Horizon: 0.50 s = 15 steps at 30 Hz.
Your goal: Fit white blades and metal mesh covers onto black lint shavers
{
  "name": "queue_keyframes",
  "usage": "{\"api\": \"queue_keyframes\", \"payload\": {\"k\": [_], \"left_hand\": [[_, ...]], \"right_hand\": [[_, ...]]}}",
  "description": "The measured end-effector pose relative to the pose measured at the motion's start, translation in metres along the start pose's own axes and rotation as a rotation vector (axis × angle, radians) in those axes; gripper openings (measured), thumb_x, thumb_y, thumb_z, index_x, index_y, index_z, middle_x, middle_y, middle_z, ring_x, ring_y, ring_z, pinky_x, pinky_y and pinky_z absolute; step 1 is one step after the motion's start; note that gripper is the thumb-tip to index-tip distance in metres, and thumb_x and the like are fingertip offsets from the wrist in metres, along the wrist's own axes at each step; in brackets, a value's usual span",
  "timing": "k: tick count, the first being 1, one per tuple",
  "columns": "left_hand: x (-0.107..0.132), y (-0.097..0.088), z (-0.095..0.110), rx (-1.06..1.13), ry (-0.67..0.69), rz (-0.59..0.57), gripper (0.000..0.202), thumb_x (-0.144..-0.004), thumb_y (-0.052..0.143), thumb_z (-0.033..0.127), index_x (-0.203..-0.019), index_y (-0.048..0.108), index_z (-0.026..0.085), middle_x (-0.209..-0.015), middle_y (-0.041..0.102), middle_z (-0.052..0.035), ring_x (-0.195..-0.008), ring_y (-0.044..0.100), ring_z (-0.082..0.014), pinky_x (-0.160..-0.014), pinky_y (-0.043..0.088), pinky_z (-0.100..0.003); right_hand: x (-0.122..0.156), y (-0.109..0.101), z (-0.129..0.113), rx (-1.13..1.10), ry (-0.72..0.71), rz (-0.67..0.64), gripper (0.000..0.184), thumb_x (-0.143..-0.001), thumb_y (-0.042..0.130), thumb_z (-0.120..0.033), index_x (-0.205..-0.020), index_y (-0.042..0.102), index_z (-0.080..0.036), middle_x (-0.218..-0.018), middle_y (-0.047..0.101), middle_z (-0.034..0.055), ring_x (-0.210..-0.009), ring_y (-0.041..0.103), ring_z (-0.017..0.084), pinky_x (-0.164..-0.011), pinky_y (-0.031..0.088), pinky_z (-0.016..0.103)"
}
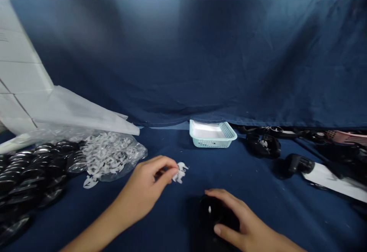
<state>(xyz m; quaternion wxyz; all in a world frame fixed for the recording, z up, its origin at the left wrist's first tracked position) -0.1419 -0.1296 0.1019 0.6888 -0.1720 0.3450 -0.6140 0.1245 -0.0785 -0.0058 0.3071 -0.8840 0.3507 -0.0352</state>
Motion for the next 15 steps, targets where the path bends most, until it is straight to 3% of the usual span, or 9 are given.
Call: {"api": "queue_keyframes", "payload": {"k": [3, 6, 9, 11, 15], "left_hand": [[-0.007, 0.024, 0.016, 0.342, -0.099, -0.179, 0.016, -0.089, 0.060, 0.034, -0.086, 0.067, 0.019, -0.071, 0.067, 0.0023, -0.066, 0.063, -0.0132, -0.063, 0.047, -0.024], [-0.013, 0.035, 0.024, 0.480, -0.153, -0.290, 0.018, -0.087, 0.063, 0.034, -0.088, 0.066, 0.016, -0.067, 0.066, 0.0020, -0.060, 0.063, -0.0123, -0.057, 0.045, -0.023], [-0.015, 0.041, 0.026, 0.529, -0.172, -0.338, 0.021, -0.086, 0.065, 0.035, -0.088, 0.066, 0.015, -0.067, 0.065, 0.0019, -0.057, 0.064, -0.0117, -0.056, 0.044, -0.022], [-0.015, 0.044, 0.025, 0.564, -0.182, -0.363, 0.022, -0.085, 0.065, 0.035, -0.089, 0.065, 0.014, -0.070, 0.066, 0.0005, -0.057, 0.064, -0.0116, -0.055, 0.044, -0.022], [-0.015, 0.051, 0.019, 0.592, -0.180, -0.353, 0.021, -0.085, 0.065, 0.033, -0.094, 0.063, 0.014, -0.075, 0.069, -0.0016, -0.059, 0.064, -0.0115, -0.055, 0.046, -0.022]], "right_hand": [[0.003, 0.000, -0.011, 0.039, -0.067, -0.105, 0.070, -0.083, 0.071, -0.035, -0.145, 0.041, -0.024, -0.151, 0.045, 0.0151, -0.139, 0.041, 0.032, -0.114, 0.035, 0.051], [0.005, -0.010, -0.012, 0.009, -0.040, -0.091, 0.083, -0.078, 0.076, -0.044, -0.148, 0.036, -0.024, -0.153, 0.041, 0.0156, -0.140, 0.040, 0.033, -0.115, 0.033, 0.053], [0.004, -0.023, -0.020, -0.080, 0.013, 0.064, 0.064, -0.087, 0.067, -0.042, -0.144, 0.041, -0.028, -0.144, 0.053, 0.0118, -0.131, 0.050, 0.029, -0.112, 0.036, 0.053], [0.000, -0.030, -0.035, -0.132, 0.012, 0.142, 0.045, -0.093, 0.061, -0.038, -0.135, 0.051, -0.028, -0.125, 0.065, 0.0080, -0.116, 0.060, 0.024, -0.106, 0.044, 0.048], [-0.016, -0.034, -0.062, -0.241, -0.012, 0.153, 0.025, -0.094, 0.060, -0.036, -0.116, 0.067, -0.025, -0.097, 0.072, 0.0025, -0.091, 0.065, 0.018, -0.087, 0.051, 0.034]]}}
Point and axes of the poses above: each hand's wrist, its own x-axis away from the middle knuckle, its own y-axis out of the palm, z = x × y, the point moved 1 cm from there along -x, towards the middle knuckle
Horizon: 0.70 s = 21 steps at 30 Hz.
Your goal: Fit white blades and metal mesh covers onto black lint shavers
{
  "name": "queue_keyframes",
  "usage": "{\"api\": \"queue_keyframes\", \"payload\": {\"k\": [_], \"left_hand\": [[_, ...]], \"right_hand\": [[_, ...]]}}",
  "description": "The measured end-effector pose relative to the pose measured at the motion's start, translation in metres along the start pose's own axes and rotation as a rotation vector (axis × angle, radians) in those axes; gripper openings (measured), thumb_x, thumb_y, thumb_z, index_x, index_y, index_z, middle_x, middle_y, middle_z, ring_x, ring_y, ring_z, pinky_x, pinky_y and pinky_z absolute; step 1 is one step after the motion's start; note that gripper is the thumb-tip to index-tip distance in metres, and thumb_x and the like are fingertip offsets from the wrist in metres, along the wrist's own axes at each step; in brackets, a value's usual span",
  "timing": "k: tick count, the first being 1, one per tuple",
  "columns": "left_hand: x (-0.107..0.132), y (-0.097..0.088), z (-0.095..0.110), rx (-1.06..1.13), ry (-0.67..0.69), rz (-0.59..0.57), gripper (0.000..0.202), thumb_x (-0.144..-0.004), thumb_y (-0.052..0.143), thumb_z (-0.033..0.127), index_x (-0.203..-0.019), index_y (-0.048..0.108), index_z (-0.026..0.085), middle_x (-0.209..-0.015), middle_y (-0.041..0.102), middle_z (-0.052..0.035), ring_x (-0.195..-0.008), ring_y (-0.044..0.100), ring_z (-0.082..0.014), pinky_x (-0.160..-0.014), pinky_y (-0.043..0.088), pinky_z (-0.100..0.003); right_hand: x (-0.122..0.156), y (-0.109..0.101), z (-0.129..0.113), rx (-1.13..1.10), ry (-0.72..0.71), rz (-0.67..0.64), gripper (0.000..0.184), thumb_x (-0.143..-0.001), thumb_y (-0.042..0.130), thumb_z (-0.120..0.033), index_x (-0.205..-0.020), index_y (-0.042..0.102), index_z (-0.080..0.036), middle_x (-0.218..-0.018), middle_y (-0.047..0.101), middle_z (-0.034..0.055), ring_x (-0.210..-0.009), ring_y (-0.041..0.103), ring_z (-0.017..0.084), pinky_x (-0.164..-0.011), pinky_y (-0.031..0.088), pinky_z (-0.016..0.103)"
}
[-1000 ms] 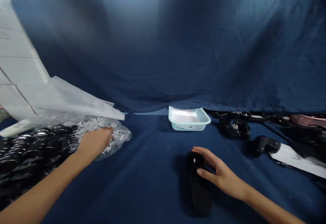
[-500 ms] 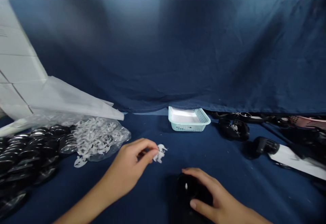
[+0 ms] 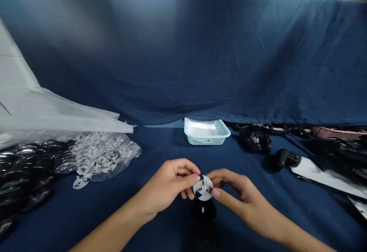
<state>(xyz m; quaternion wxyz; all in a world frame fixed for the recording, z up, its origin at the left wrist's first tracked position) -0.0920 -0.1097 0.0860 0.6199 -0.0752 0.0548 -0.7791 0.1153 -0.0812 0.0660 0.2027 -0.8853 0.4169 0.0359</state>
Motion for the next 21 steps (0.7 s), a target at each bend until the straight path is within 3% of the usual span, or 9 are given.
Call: {"api": "queue_keyframes", "payload": {"k": [5, 8, 11, 17, 21], "left_hand": [[-0.002, 0.000, -0.002, -0.078, 0.071, 0.037, 0.013, -0.085, 0.065, 0.021, -0.097, 0.067, 0.016, -0.082, 0.072, -0.0010, -0.070, 0.067, -0.0127, -0.069, 0.052, -0.026], [0.000, 0.001, 0.001, -0.168, 0.124, 0.055, 0.011, -0.086, 0.065, 0.017, -0.091, 0.073, 0.020, -0.087, 0.074, -0.0004, -0.085, 0.069, -0.0160, -0.082, 0.051, -0.029], [0.005, 0.002, 0.000, -0.262, 0.185, 0.089, 0.011, -0.084, 0.068, 0.016, -0.085, 0.076, 0.023, -0.088, 0.074, 0.0010, -0.087, 0.068, -0.0168, -0.083, 0.050, -0.029], [0.017, 0.007, -0.026, -0.473, 0.587, 0.093, 0.023, -0.088, 0.061, 0.006, -0.094, 0.076, 0.022, -0.102, 0.071, -0.0023, -0.089, 0.069, -0.0122, -0.083, 0.054, -0.022], [0.022, 0.010, -0.042, -0.576, 0.699, 0.076, 0.028, -0.088, 0.059, 0.001, -0.100, 0.074, 0.021, -0.114, 0.068, -0.0055, -0.100, 0.069, -0.0139, -0.089, 0.054, -0.021]], "right_hand": [[-0.012, 0.003, 0.006, -0.054, 0.045, 0.064, 0.024, -0.093, 0.060, -0.040, -0.096, 0.072, -0.019, -0.080, 0.070, 0.0021, -0.077, 0.062, 0.017, -0.074, 0.051, 0.030], [-0.012, 0.001, 0.013, 0.018, 0.005, 0.080, 0.020, -0.093, 0.060, -0.036, -0.092, 0.072, -0.020, -0.082, 0.071, 0.0020, -0.079, 0.065, 0.017, -0.074, 0.052, 0.029], [-0.007, -0.001, 0.014, 0.146, -0.091, 0.091, 0.014, -0.094, 0.059, -0.029, -0.092, 0.072, -0.022, -0.089, 0.072, 0.0035, -0.084, 0.067, 0.019, -0.078, 0.052, 0.031], [0.011, 0.002, 0.023, 0.234, -0.253, 0.022, 0.020, -0.093, 0.058, -0.013, -0.103, 0.070, -0.025, -0.101, 0.070, 0.0049, -0.093, 0.067, 0.017, -0.083, 0.055, 0.031], [0.018, 0.005, 0.034, 0.302, -0.345, -0.027, 0.024, -0.094, 0.056, -0.009, -0.110, 0.066, -0.024, -0.103, 0.069, 0.0063, -0.096, 0.066, 0.019, -0.083, 0.056, 0.032]]}}
Point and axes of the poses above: each hand's wrist, its own x-axis away from the middle knuckle, its own y-axis out of the palm, z = x × y, the point moved 1 cm from there along -x, towards the middle knuckle
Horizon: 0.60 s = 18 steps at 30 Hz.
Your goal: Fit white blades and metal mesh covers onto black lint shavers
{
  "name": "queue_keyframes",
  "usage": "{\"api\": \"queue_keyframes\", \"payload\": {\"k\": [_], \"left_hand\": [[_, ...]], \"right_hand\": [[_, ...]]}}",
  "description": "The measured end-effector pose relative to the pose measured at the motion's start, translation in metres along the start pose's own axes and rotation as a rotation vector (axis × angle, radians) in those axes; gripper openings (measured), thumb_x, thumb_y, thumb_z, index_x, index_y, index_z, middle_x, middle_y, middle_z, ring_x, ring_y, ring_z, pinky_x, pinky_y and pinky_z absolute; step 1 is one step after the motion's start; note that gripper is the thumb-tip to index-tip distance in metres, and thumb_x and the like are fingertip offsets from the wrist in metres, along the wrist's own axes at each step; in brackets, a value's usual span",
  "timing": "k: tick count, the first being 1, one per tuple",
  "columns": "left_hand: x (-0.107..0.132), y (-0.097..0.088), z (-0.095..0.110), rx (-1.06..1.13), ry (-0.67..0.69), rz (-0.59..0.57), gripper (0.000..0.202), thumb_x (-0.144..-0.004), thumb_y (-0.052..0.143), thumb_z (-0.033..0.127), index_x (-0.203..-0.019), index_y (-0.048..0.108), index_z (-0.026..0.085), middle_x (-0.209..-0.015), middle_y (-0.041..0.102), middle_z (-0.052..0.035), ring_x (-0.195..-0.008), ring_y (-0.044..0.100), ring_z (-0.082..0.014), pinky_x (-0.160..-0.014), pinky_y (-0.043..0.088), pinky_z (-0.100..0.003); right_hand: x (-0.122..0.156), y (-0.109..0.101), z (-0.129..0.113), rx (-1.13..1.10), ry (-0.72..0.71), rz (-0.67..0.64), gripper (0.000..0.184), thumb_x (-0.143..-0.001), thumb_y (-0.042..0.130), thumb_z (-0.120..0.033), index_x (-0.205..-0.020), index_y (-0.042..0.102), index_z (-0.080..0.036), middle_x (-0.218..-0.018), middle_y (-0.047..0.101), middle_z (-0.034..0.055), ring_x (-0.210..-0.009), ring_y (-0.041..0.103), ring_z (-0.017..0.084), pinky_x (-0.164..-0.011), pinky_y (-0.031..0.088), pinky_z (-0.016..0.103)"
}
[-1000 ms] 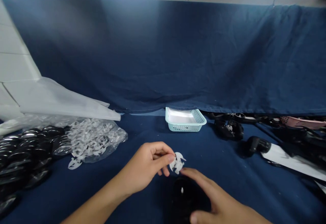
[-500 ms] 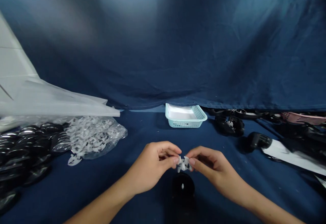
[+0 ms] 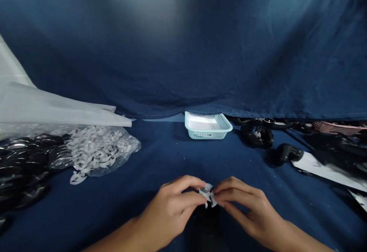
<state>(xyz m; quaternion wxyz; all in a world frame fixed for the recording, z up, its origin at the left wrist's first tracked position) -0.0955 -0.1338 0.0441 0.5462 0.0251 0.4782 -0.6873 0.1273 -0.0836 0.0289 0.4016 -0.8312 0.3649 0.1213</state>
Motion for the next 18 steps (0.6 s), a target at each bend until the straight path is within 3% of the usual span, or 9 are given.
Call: {"api": "queue_keyframes", "payload": {"k": [10, 18], "left_hand": [[0.0064, 0.0082, -0.0060, -0.035, 0.045, 0.022, 0.024, -0.090, 0.058, 0.003, -0.099, 0.074, 0.019, -0.104, 0.071, -0.0067, -0.093, 0.070, -0.0149, -0.084, 0.056, -0.022], [0.0116, 0.0097, -0.0075, -0.054, 0.058, -0.012, 0.026, -0.090, 0.057, 0.002, -0.100, 0.072, 0.020, -0.098, 0.071, -0.0051, -0.088, 0.068, -0.0160, -0.081, 0.056, -0.027]], "right_hand": [[0.0071, 0.0072, 0.0090, 0.084, -0.052, -0.056, 0.028, -0.095, 0.053, -0.007, -0.115, 0.062, -0.024, -0.105, 0.068, 0.0066, -0.100, 0.066, 0.020, -0.088, 0.057, 0.035], [0.0094, 0.0051, 0.0110, 0.227, -0.144, -0.071, 0.031, -0.095, 0.053, -0.007, -0.120, 0.057, -0.024, -0.107, 0.070, 0.0056, -0.104, 0.066, 0.020, -0.107, 0.047, 0.047]]}}
Point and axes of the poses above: each hand's wrist, its own x-axis away from the middle knuckle, its own y-axis out of the palm, z = x × y, the point moved 1 cm from there along -x, towards the middle knuckle
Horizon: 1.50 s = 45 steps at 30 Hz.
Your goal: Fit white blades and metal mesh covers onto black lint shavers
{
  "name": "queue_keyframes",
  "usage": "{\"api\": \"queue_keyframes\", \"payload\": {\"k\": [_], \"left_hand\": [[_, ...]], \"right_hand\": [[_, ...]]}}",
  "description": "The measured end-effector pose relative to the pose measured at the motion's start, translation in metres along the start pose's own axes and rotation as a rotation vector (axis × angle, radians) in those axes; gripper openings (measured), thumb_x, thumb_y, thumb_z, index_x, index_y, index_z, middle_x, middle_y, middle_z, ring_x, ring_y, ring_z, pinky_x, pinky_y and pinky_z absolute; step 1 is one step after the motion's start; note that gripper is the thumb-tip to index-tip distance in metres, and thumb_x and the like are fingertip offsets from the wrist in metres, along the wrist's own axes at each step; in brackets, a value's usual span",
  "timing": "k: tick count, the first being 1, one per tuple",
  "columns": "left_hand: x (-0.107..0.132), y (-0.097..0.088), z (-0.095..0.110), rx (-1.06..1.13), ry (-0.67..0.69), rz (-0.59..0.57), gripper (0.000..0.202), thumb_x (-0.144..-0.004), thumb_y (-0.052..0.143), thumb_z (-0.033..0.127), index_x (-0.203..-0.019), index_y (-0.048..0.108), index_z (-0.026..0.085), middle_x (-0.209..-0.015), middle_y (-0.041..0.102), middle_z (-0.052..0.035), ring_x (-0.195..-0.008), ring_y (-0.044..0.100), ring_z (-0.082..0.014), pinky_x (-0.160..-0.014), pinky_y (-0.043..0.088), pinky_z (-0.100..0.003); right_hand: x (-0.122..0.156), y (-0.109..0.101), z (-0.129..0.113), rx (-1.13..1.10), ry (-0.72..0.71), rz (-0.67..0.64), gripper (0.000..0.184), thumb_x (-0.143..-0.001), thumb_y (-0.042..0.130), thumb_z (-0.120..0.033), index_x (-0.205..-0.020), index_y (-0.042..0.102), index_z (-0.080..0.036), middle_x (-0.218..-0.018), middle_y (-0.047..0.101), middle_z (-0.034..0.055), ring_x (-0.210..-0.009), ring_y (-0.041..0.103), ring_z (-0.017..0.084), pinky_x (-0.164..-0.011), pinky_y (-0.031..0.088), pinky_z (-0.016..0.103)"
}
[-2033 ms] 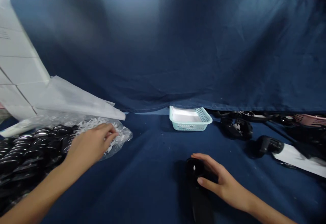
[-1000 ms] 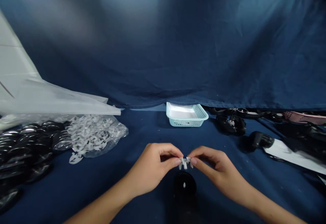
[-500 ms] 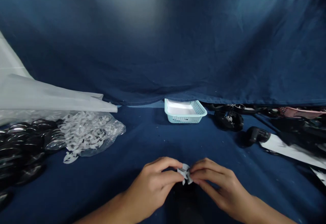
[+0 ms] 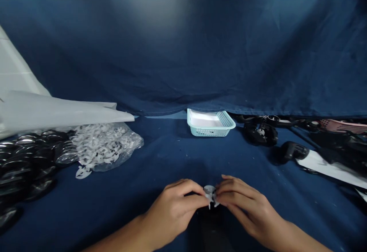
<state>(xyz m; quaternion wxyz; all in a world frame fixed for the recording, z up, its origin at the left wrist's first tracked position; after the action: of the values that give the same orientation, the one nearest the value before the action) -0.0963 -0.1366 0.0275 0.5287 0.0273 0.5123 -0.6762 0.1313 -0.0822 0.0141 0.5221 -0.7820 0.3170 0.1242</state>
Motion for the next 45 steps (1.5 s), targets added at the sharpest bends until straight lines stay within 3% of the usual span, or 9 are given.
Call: {"api": "queue_keyframes", "payload": {"k": [17, 28, 33, 39, 45], "left_hand": [[0.002, -0.001, -0.003, -0.014, 0.039, 0.017, 0.027, -0.090, 0.055, 0.001, -0.100, 0.071, 0.020, -0.095, 0.070, -0.0038, -0.088, 0.067, -0.0159, -0.081, 0.056, -0.027], [0.000, -0.003, -0.003, -0.076, 0.067, -0.051, 0.023, -0.092, 0.054, 0.001, -0.100, 0.068, 0.019, -0.095, 0.071, -0.0032, -0.088, 0.065, -0.0174, -0.078, 0.053, -0.032], [0.000, -0.005, -0.004, -0.140, 0.096, -0.091, 0.027, -0.093, 0.049, 0.001, -0.103, 0.066, 0.019, -0.096, 0.071, -0.0036, -0.086, 0.063, -0.0174, -0.077, 0.050, -0.033], [0.001, -0.005, -0.007, -0.139, 0.120, -0.097, 0.030, -0.094, 0.046, 0.001, -0.107, 0.066, 0.021, -0.098, 0.070, -0.0032, -0.089, 0.061, -0.0169, -0.079, 0.048, -0.033], [-0.004, -0.010, -0.003, -0.201, 0.109, -0.153, 0.031, -0.091, 0.047, 0.001, -0.103, 0.067, 0.022, -0.104, 0.064, -0.0060, -0.092, 0.058, -0.0184, -0.081, 0.050, -0.034]], "right_hand": [[0.000, 0.008, 0.003, -0.039, -0.027, 0.014, 0.026, -0.094, 0.055, -0.004, -0.116, 0.060, -0.017, -0.107, 0.068, 0.0061, -0.105, 0.064, 0.017, -0.113, 0.041, 0.043], [-0.003, 0.002, 0.001, -0.054, -0.034, -0.041, 0.032, -0.095, 0.055, -0.005, -0.122, 0.058, -0.020, -0.110, 0.068, 0.0048, -0.107, 0.063, 0.014, -0.113, 0.041, 0.039], [-0.004, -0.002, -0.003, -0.094, 0.022, -0.082, 0.035, -0.095, 0.053, -0.005, -0.125, 0.058, -0.022, -0.112, 0.067, 0.0049, -0.111, 0.061, 0.015, -0.114, 0.040, 0.039], [0.002, 0.000, -0.003, -0.163, 0.184, -0.132, 0.033, -0.095, 0.053, -0.011, -0.125, 0.057, -0.025, -0.129, 0.054, 0.0093, -0.120, 0.057, 0.017, -0.102, 0.050, 0.030], [0.005, 0.005, -0.001, -0.155, 0.245, -0.172, 0.027, -0.096, 0.052, -0.016, -0.121, 0.058, -0.024, -0.136, 0.053, 0.0114, -0.129, 0.052, 0.020, -0.106, 0.047, 0.035]]}}
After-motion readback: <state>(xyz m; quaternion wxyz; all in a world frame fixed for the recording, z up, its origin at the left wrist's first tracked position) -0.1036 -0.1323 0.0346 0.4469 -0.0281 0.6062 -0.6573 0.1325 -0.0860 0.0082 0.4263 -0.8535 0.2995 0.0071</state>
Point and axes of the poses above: each hand's wrist, its own x-axis away from the middle knuckle, its own y-axis out of the palm, z = x × y, the point moved 1 cm from there along -x, towards the middle knuckle
